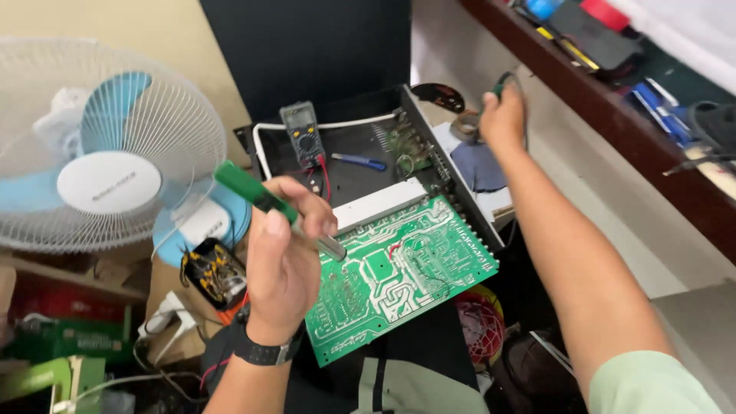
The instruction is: Desoldering electronic components from a printed circuit board using a soldering iron and a desoldering pump.
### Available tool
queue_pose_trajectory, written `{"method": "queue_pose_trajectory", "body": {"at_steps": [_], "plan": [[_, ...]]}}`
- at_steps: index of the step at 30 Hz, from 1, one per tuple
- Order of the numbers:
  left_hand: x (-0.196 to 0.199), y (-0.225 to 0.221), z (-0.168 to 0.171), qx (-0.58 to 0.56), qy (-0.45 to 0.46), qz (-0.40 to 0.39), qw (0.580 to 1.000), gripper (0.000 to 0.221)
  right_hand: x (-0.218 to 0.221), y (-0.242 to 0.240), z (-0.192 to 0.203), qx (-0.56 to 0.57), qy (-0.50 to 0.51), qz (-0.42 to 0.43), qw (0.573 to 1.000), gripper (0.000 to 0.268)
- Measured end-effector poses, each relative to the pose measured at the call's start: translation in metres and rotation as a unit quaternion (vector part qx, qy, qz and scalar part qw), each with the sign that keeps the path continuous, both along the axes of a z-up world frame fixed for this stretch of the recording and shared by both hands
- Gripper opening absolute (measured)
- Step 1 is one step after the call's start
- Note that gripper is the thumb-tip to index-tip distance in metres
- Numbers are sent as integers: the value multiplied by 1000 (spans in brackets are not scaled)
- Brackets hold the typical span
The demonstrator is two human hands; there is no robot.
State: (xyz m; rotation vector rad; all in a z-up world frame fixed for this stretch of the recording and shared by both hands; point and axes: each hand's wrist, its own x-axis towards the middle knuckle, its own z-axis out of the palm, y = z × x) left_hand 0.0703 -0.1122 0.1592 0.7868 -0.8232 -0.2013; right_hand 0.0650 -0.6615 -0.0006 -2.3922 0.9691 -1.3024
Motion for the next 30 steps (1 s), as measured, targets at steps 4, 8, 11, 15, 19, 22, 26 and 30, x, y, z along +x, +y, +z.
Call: {"method": "queue_pose_trajectory", "body": {"at_steps": [4,8,11,15,19,22,26,30], "plan": [[8,22,-12,30,88,-56,994,36,-1,-10,9,-3,7,-1,1000,30],[6,25,-31,4,128,-78,989,30,2,3,53,-6,-1,-1,1000,23],[10,20,-37,9,135,-82,987,36,-7,41,91,27,16,19,999,32],[12,24,-33,40,181,-73,980,22,-48,142,142,90,5,55,994,22],[17,33,-58,48,113,-8,992,41,-130,205,128,175,-234,337,895,30],[16,46,-59,76,107,65,989,60,-191,264,102,114,-272,306,905,33],[26,64,-77,-54,170,-28,984,35,-223,321,40,311,-303,305,848,46],[37,72,-98,-141,254,-111,950,20,-220,370,30,410,-224,371,802,45]]}}
